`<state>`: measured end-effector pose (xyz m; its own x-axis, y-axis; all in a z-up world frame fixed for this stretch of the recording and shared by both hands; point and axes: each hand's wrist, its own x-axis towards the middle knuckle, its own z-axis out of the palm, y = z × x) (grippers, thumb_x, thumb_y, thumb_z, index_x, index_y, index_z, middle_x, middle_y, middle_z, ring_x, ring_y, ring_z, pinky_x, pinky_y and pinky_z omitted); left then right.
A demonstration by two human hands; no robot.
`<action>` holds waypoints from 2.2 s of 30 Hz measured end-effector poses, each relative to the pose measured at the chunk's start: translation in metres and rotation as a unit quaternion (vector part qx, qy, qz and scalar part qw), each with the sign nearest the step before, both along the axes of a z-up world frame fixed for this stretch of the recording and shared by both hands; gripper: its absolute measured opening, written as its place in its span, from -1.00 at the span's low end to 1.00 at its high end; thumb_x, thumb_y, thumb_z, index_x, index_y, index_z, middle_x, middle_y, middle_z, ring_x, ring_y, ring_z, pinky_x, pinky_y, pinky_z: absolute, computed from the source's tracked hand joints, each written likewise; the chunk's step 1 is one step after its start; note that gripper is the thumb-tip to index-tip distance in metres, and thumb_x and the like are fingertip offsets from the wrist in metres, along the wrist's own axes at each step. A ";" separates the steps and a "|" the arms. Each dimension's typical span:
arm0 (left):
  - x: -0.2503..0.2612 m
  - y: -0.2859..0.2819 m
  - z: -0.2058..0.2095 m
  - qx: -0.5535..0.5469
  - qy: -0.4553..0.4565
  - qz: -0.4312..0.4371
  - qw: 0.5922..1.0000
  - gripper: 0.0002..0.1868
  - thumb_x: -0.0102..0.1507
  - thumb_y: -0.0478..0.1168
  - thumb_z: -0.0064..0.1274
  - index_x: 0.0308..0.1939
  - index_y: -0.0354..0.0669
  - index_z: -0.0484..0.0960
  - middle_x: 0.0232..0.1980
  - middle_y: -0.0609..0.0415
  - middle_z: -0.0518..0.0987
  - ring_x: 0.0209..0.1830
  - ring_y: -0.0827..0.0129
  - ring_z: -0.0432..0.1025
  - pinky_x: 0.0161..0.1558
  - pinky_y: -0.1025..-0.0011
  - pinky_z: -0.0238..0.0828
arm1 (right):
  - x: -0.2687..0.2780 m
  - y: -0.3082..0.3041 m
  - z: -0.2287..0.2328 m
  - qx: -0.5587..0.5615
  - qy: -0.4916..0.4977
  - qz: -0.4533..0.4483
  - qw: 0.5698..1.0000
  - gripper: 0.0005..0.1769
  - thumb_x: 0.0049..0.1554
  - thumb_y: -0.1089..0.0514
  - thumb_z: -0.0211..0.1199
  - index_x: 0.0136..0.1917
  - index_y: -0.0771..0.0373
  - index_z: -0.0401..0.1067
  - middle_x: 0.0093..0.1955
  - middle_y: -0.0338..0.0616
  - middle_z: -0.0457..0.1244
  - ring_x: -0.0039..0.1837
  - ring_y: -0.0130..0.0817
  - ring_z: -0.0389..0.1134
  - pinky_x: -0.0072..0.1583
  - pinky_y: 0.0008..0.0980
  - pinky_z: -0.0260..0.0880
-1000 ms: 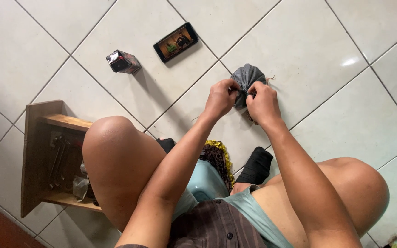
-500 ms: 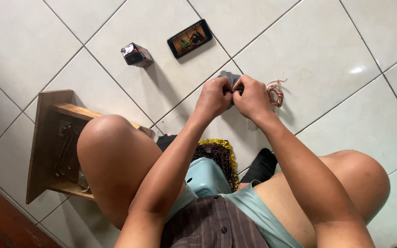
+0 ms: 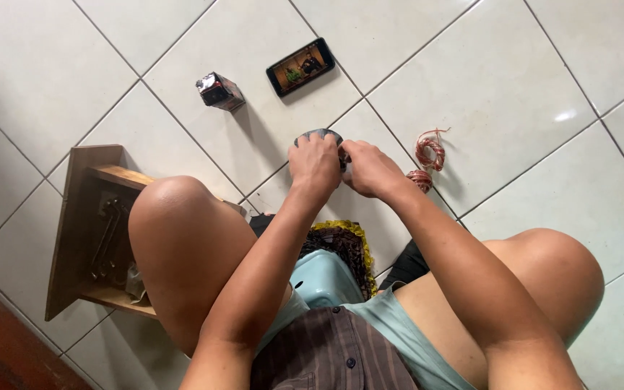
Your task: The person sits on a small stool and organizes items inside a wooden drawer. They handle copper wire coils, a small box, and a black plastic bag, placing them into the drawer among other tools and hardware.
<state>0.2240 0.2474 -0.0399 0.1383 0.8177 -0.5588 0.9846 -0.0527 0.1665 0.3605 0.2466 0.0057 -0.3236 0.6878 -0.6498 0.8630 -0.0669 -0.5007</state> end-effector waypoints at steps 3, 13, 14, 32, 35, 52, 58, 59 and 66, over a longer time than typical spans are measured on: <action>0.014 0.002 -0.001 0.063 -0.015 -0.004 0.998 -0.72 0.20 -0.19 0.13 -0.02 -0.07 0.54 -0.01 -0.02 0.53 0.11 -0.01 0.46 -0.05 0.11 0.40 | 0.021 -0.004 -0.004 0.027 -0.037 0.005 0.999 -0.51 0.11 0.18 0.36 0.29 0.13 0.33 0.19 0.03 0.30 0.31 0.15 0.35 0.22 0.14 0.43; 0.085 -0.015 -0.033 0.082 -0.192 -0.092 0.974 -0.77 0.22 -0.21 0.17 -0.08 -0.09 0.53 -0.22 0.08 0.46 -0.16 0.08 0.51 -0.23 0.18 0.54 | 0.123 -0.041 -0.038 0.065 -0.083 -0.183 0.978 -0.66 0.13 0.07 0.31 0.19 0.01 0.42 0.15 -0.24 0.33 0.46 -0.16 0.25 0.27 0.00 0.44; 0.092 -0.017 -0.037 0.053 -0.205 -0.081 0.974 -0.76 0.23 -0.18 0.18 -0.06 -0.09 0.56 -0.21 0.07 0.50 -0.16 0.10 0.53 -0.23 0.19 0.56 | 0.131 -0.047 -0.037 0.086 -0.053 -0.228 0.968 -0.66 0.12 0.12 0.31 0.18 0.04 0.43 0.12 -0.16 0.33 0.28 -0.15 0.36 0.20 -0.05 0.48; 0.178 -0.075 -0.120 -0.138 -0.220 0.046 0.964 -0.11 0.15 0.07 0.33 0.41 -0.05 0.15 0.22 -0.14 0.32 0.27 -0.20 0.36 0.14 -0.20 0.52 | 0.191 -0.117 -0.115 0.014 -0.014 -0.370 0.929 -0.42 0.07 0.17 0.36 0.35 0.15 0.34 0.23 0.06 0.26 0.19 -0.06 0.45 0.22 -0.12 0.49; 0.183 -0.078 -0.136 -0.125 -0.227 0.070 0.963 -0.20 0.16 0.01 0.30 0.34 -0.09 0.20 0.18 -0.12 0.31 0.26 -0.20 0.34 0.12 -0.16 0.54 | 0.193 -0.108 -0.126 0.014 -0.013 -0.389 0.921 -0.44 0.09 0.15 0.34 0.35 0.16 0.32 0.24 0.06 0.25 0.21 -0.06 0.44 0.23 -0.13 0.49; 0.109 -0.078 -0.120 -0.070 -0.297 0.116 0.945 -0.31 0.00 -0.02 0.32 0.17 0.01 0.43 0.04 -0.02 0.41 0.09 -0.16 0.51 -0.06 0.01 0.62 | 0.169 -0.040 -0.190 0.089 -0.092 -0.367 0.921 -0.41 0.05 0.05 0.47 0.29 0.09 0.32 0.21 -0.06 0.22 0.30 -0.03 0.37 0.28 -0.04 0.43; 0.064 -0.066 -0.087 -0.035 -0.312 0.161 0.936 -0.31 0.02 -0.02 0.32 0.20 0.05 0.41 0.12 -0.05 0.43 0.15 -0.14 0.50 0.15 0.05 0.56 | 0.156 -0.024 -0.190 0.048 -0.117 -0.346 0.930 -0.67 0.15 0.22 0.08 0.16 -0.08 0.33 0.15 -0.18 0.26 0.27 -0.10 0.39 0.24 -0.05 0.44; 0.056 -0.065 -0.078 -0.028 -0.317 0.170 0.933 -0.31 0.02 -0.02 0.32 0.20 0.08 0.41 0.15 -0.03 0.43 0.15 -0.14 0.50 0.16 0.05 0.55 | 0.153 -0.021 -0.192 0.062 -0.108 -0.346 0.930 -0.69 0.13 0.23 0.11 0.14 -0.05 0.36 0.12 -0.15 0.29 0.25 -0.07 0.40 0.23 -0.04 0.44; 0.006 -0.067 -0.032 0.071 -0.383 0.217 0.895 -0.32 0.01 -0.08 0.36 0.19 0.04 0.47 0.11 -0.09 0.49 0.20 -0.15 0.48 0.22 0.04 0.48 | 0.113 -0.004 -0.146 0.096 0.000 -0.393 0.914 -0.67 0.01 0.24 0.14 0.06 0.00 0.45 -0.12 -0.29 0.39 0.02 -0.26 0.47 0.04 -0.25 0.50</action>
<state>0.2299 0.1805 -0.0718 0.0892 0.9424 -0.3225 0.5170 0.2330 0.8237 0.4738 0.2427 -0.1405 0.3206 0.8094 -0.4919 0.5864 -0.5775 -0.5680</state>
